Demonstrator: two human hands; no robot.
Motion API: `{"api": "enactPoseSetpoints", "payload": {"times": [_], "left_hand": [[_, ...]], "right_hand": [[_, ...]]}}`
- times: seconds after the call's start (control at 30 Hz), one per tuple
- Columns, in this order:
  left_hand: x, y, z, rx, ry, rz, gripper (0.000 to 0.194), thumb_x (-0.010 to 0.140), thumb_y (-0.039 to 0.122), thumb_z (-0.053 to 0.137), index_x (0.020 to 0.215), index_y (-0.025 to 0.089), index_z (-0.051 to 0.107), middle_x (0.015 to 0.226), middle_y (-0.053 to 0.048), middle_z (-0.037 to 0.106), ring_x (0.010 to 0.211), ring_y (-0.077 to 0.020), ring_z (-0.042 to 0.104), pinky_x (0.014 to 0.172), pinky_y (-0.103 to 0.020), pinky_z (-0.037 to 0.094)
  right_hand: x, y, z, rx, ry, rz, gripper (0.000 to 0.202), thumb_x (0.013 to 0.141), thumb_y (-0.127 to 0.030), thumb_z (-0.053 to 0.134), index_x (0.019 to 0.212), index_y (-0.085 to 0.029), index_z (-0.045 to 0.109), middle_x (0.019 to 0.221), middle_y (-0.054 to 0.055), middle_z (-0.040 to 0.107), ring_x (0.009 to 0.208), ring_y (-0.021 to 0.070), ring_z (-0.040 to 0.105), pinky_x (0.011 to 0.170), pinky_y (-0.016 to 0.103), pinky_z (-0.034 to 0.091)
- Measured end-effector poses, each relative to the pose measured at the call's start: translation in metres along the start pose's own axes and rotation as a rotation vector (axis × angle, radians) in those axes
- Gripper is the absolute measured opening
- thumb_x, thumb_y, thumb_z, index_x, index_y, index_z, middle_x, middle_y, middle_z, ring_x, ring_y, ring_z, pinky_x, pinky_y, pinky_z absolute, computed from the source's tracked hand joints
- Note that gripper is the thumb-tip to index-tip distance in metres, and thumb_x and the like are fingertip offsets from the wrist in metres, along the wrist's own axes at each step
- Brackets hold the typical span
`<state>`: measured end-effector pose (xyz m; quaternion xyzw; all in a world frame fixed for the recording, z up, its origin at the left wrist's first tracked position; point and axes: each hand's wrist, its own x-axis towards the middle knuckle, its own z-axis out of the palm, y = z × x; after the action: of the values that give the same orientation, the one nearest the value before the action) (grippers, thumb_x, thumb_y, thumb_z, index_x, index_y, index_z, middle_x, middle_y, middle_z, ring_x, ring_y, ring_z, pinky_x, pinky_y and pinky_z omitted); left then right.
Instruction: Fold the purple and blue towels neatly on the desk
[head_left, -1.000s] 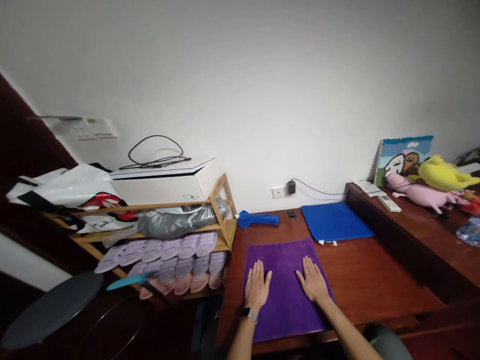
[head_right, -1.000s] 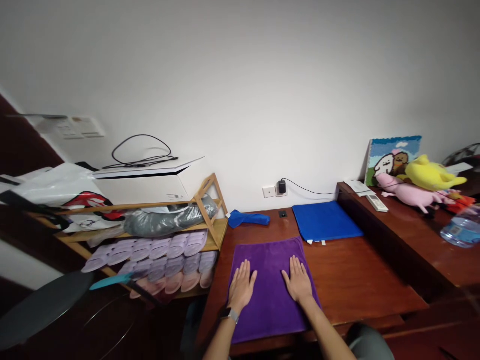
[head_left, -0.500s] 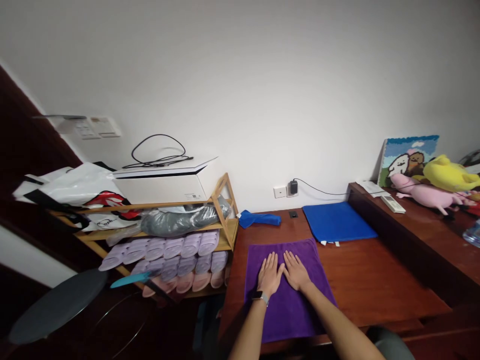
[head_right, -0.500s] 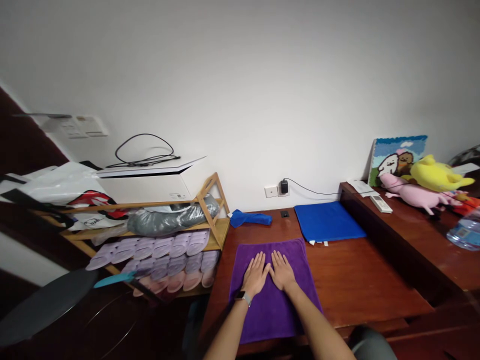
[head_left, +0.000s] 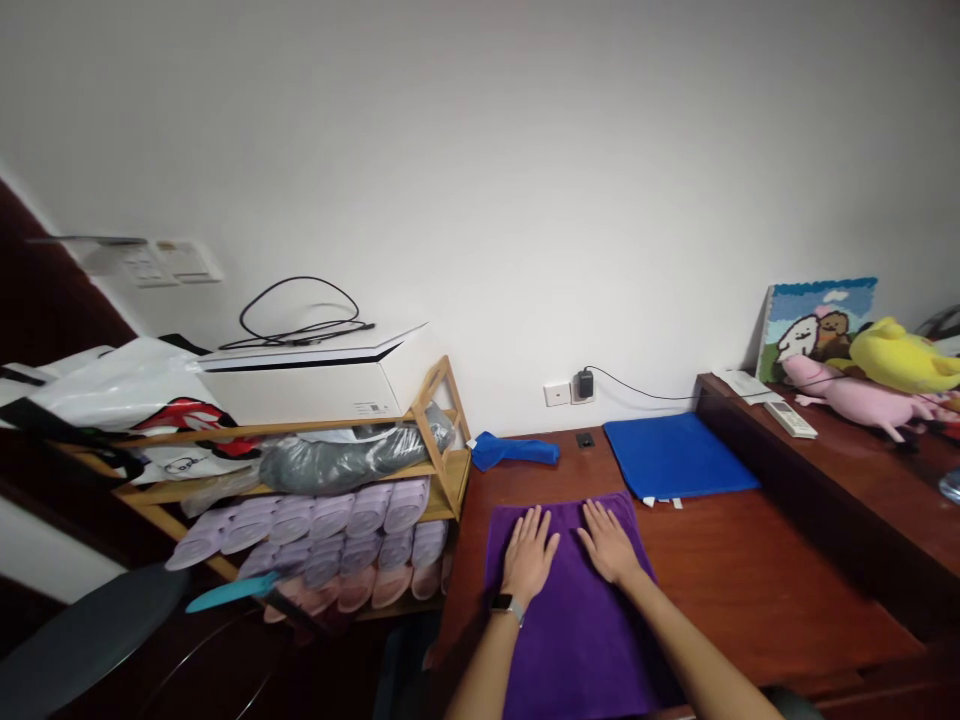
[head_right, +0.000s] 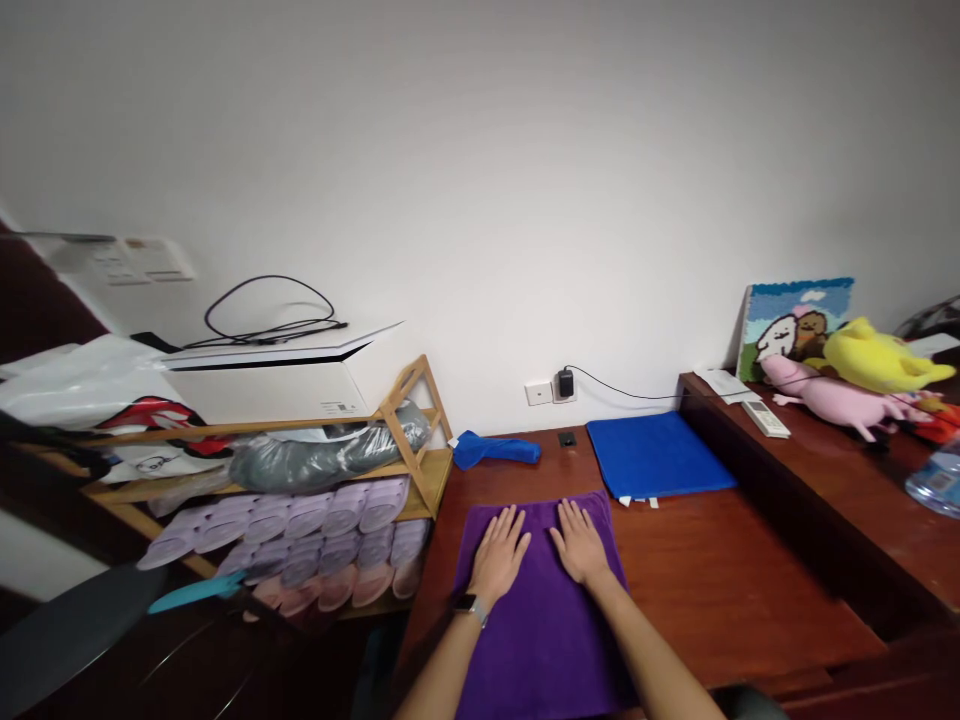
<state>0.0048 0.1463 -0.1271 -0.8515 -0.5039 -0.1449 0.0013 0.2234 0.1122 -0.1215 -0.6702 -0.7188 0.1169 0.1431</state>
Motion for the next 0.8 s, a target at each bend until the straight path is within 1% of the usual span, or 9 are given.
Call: {"api": "enactPoseSetpoints", "payload": {"times": [0.07, 0.13, 0.27, 0.4, 0.53, 0.6, 0.67, 0.7, 0.8], "left_hand": [[0.015, 0.010, 0.006, -0.026, -0.067, 0.041, 0.063, 0.108, 0.054, 0.020, 0.160, 0.024, 0.039, 0.168, -0.008, 0.035, 0.156, -0.0242, 0.030, 0.128, -0.050, 0.027], [0.022, 0.008, 0.014, -0.030, -0.116, 0.007, 0.063, 0.108, 0.054, 0.019, 0.161, 0.026, 0.037, 0.168, -0.008, 0.035, 0.156, -0.0252, 0.030, 0.127, -0.051, 0.028], [0.016, -0.021, 0.022, 0.022, -0.085, -0.142, 0.067, 0.107, 0.057, 0.018, 0.162, 0.022, 0.035, 0.168, -0.010, 0.035, 0.156, -0.0275, 0.029, 0.127, -0.053, 0.027], [0.015, -0.040, 0.012, 0.049, -0.096, -0.204, 0.070, 0.106, 0.057, 0.019, 0.161, 0.015, 0.036, 0.168, -0.014, 0.033, 0.157, -0.0271, 0.027, 0.128, -0.051, 0.025], [0.013, -0.034, -0.011, -0.006, -0.113, -0.187, 0.064, 0.107, 0.049, 0.024, 0.158, 0.016, 0.041, 0.165, -0.014, 0.039, 0.154, -0.0267, 0.034, 0.126, -0.049, 0.031], [-0.006, -0.028, -0.024, -0.053, -0.045, -0.142, 0.059, 0.108, 0.046, 0.026, 0.156, 0.019, 0.046, 0.164, -0.012, 0.043, 0.152, -0.0260, 0.039, 0.124, -0.048, 0.036], [-0.041, -0.025, -0.036, -0.100, 0.016, -0.063, 0.054, 0.108, 0.046, 0.029, 0.155, 0.027, 0.049, 0.162, -0.006, 0.048, 0.149, -0.0246, 0.045, 0.123, -0.047, 0.040], [-0.063, -0.025, -0.040, -0.124, 0.008, -0.009, 0.052, 0.107, 0.048, 0.033, 0.154, 0.033, 0.049, 0.159, -0.003, 0.052, 0.146, -0.0237, 0.048, 0.121, -0.045, 0.043], [-0.131, -0.035, -0.045, -0.128, -0.082, 0.171, 0.049, 0.102, 0.054, 0.050, 0.150, 0.049, 0.049, 0.155, 0.005, 0.056, 0.139, -0.0241, 0.057, 0.115, -0.042, 0.052]], "right_hand": [[0.012, -0.013, 0.007, 0.003, -0.038, -0.033, 0.074, 0.105, -0.055, 0.014, 0.163, -0.012, 0.029, 0.170, 0.009, 0.026, 0.159, 0.0226, 0.018, 0.130, 0.042, 0.013], [0.018, -0.012, 0.014, 0.000, -0.056, -0.019, 0.073, 0.105, -0.054, 0.016, 0.163, -0.012, 0.029, 0.170, 0.009, 0.027, 0.159, 0.0227, 0.019, 0.129, 0.043, 0.013], [0.016, 0.027, 0.018, -0.039, 0.001, 0.119, 0.075, 0.104, -0.057, 0.016, 0.164, -0.013, 0.026, 0.171, 0.010, 0.024, 0.159, 0.0220, 0.017, 0.130, 0.044, 0.010], [0.012, 0.057, 0.003, -0.079, -0.013, 0.200, 0.075, 0.105, -0.055, 0.017, 0.164, -0.010, 0.023, 0.172, 0.011, 0.019, 0.160, 0.0210, 0.014, 0.130, 0.042, 0.007], [-0.002, 0.049, -0.022, -0.040, -0.025, 0.168, 0.074, 0.105, -0.054, 0.020, 0.163, -0.008, 0.027, 0.171, 0.013, 0.022, 0.160, 0.0225, 0.016, 0.130, 0.043, 0.012], [-0.030, 0.042, -0.031, -0.006, 0.062, 0.074, 0.069, 0.106, -0.053, 0.021, 0.160, -0.014, 0.039, 0.170, 0.011, 0.030, 0.158, 0.0236, 0.022, 0.129, 0.045, 0.017], [-0.077, 0.040, -0.033, 0.035, 0.159, -0.047, 0.061, 0.107, -0.050, 0.022, 0.153, -0.025, 0.052, 0.165, 0.006, 0.042, 0.154, 0.0243, 0.034, 0.128, 0.045, 0.025], [-0.105, 0.042, -0.031, 0.062, 0.175, -0.105, 0.056, 0.107, -0.049, 0.024, 0.148, -0.032, 0.058, 0.161, 0.004, 0.048, 0.150, 0.0241, 0.041, 0.125, 0.043, 0.032], [-0.184, 0.056, -0.016, 0.120, 0.096, -0.257, 0.045, 0.104, -0.051, 0.038, 0.142, -0.044, 0.061, 0.148, 0.002, 0.062, 0.134, 0.0253, 0.059, 0.114, 0.040, 0.047]]}}
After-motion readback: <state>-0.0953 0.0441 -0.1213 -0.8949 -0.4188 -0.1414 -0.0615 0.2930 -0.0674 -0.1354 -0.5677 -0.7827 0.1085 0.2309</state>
